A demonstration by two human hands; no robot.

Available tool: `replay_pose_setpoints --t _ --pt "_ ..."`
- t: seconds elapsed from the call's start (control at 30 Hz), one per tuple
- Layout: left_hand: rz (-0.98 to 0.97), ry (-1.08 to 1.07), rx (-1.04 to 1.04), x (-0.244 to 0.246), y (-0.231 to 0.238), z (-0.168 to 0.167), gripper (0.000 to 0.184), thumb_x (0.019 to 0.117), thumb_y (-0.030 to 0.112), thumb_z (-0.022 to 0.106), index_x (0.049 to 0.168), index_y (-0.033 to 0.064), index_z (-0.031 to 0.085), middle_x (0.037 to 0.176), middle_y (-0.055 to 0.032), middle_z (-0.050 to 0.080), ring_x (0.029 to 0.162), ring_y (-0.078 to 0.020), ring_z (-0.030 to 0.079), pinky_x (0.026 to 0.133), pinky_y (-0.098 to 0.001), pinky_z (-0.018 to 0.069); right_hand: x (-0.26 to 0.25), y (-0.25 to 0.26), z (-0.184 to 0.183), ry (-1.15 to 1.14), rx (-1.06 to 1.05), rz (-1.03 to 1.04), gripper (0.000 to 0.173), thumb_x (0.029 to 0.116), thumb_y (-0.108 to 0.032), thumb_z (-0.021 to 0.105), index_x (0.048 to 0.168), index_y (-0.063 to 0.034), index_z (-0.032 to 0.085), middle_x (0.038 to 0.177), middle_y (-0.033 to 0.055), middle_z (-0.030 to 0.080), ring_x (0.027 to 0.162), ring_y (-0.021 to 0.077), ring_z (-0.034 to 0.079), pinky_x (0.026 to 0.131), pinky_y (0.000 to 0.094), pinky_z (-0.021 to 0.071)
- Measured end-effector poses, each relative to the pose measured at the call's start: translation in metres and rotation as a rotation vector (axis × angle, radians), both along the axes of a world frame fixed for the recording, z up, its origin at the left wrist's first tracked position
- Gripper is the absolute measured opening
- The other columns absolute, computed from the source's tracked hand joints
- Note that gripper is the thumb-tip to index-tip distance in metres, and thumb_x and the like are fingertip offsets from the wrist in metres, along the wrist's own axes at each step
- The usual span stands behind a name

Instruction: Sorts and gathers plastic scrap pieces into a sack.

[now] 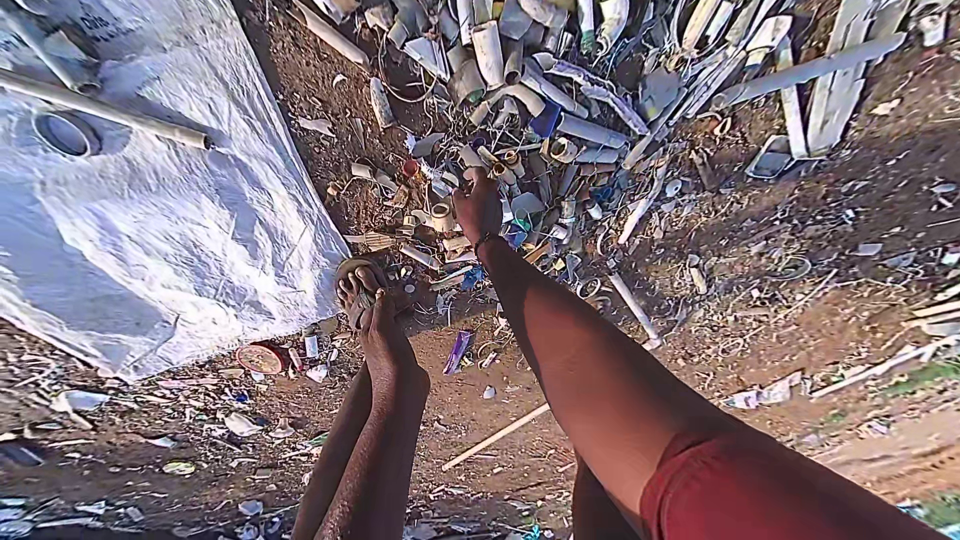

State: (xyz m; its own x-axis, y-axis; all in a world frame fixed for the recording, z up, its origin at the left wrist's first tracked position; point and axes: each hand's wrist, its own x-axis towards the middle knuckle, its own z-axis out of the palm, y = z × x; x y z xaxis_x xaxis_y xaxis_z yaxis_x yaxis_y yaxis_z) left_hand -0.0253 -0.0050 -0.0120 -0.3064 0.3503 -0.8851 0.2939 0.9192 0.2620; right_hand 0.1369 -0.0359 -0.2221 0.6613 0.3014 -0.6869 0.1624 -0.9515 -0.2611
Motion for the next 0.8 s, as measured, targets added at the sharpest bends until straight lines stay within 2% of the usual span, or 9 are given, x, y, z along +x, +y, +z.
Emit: replay_pose_setpoints --t 0.07,0.13,0.27,0.4,0.53,0.63,0.67,0.73,0.8 --pt "-0.008 -0.001 -0.012 -0.001 0.001 0.001 0.034 0.1103 0.032 0.043 0.115 0.0069 0.064 0.116 -0.0094 0.067 0.117 -0.0242 0.060 0.101 -0.0531 0.0429 0.003 0.014 -0.005 -0.022 -0.074 0.125 0.049 0.0950 -0.023 0.066 0.143 -0.0191 0.060 0.137 0.0167 0.060 0.123 0.0328 0.062 0.093 0.0507 0.0558" --pt "-0.004 -0.003 0.009 0.000 0.002 0.001 0.033 0.1105 0.028 0.042 0.109 0.0050 0.065 0.109 -0.0102 0.068 0.109 -0.0234 0.061 0.095 -0.0495 0.0447 0.007 0.015 -0.009 -0.002 -0.116 0.264 0.042 0.0965 -0.025 0.065 0.137 -0.0151 0.065 0.140 0.0194 0.058 0.123 0.0353 0.062 0.095 0.0534 0.0549" --pt "0.063 -0.026 0.056 0.003 0.006 0.002 0.030 0.1102 0.021 0.044 0.100 0.0004 0.062 0.095 -0.0126 0.065 0.093 -0.0212 0.064 0.083 -0.0370 0.0523 0.022 0.005 0.012 0.001 -0.169 0.209 0.039 0.0989 -0.027 0.062 0.132 -0.0074 0.064 0.123 0.0193 0.070 0.115 0.0372 0.067 0.092 0.0581 0.0536" --pt "0.077 -0.013 0.020 0.003 0.013 0.005 0.029 0.1096 0.024 0.046 0.109 0.0004 0.063 0.102 -0.0136 0.065 0.096 -0.0205 0.063 0.081 -0.0363 0.0506 0.026 -0.007 0.045 -0.035 -0.089 0.004 0.043 0.0979 -0.029 0.062 0.132 -0.0032 0.064 0.111 0.0213 0.071 0.106 0.0394 0.069 0.088 0.0609 0.0529" --pt "0.069 -0.031 0.011 0.000 0.015 0.005 0.028 0.1093 0.023 0.046 0.110 0.0004 0.063 0.102 -0.0129 0.064 0.094 -0.0185 0.061 0.077 -0.0328 0.0475 -0.003 0.032 0.069 -0.027 0.102 -0.032 0.024 0.0955 -0.027 0.063 0.100 -0.0036 0.067 0.088 0.0138 0.068 0.085 0.0303 0.068 0.074 0.0531 0.0521" --pt "0.096 -0.034 0.037 0.000 0.012 0.003 0.029 0.1095 0.024 0.047 0.107 0.0007 0.063 0.099 -0.0111 0.065 0.090 -0.0172 0.062 0.076 -0.0305 0.0492 -0.049 0.100 0.087 0.165 0.398 -0.025 0.023 0.0952 -0.026 0.067 0.106 -0.0066 0.071 0.089 0.0081 0.071 0.080 0.0216 0.069 0.074 0.0452 0.0569" --pt "0.110 -0.034 0.039 0.000 0.013 0.004 0.029 0.1096 0.024 0.047 0.108 -0.0001 0.063 0.101 -0.0127 0.064 0.094 -0.0200 0.062 0.081 -0.0341 0.0510 -0.064 0.123 0.093 0.269 0.501 -0.003 0.028 0.0943 -0.028 0.071 0.112 -0.0071 0.071 0.091 0.0074 0.072 0.081 0.0206 0.069 0.075 0.0448 0.0564" --pt "0.119 -0.007 0.022 0.001 0.011 0.004 0.030 0.1089 0.027 0.048 0.112 0.0010 0.062 0.104 -0.0138 0.065 0.097 -0.0219 0.064 0.082 -0.0387 0.0536 -0.084 0.156 0.102 0.429 0.582 0.082 0.050 0.0925 -0.037 0.077 0.131 -0.0081 0.067 0.107 0.0083 0.076 0.095 0.0211 0.072 0.086 0.0465 0.0578" --pt "0.117 -0.025 0.035 -0.001 0.008 0.002 0.030 0.1093 0.026 0.047 0.115 0.0001 0.061 0.106 -0.0147 0.065 0.101 -0.0218 0.064 0.085 -0.0398 0.0548 -0.088 0.159 0.094 0.423 0.533 0.140 0.049 0.0954 -0.036 0.074 0.135 -0.0097 0.065 0.114 0.0087 0.075 0.102 0.0221 0.072 0.090 0.0477 0.0581"
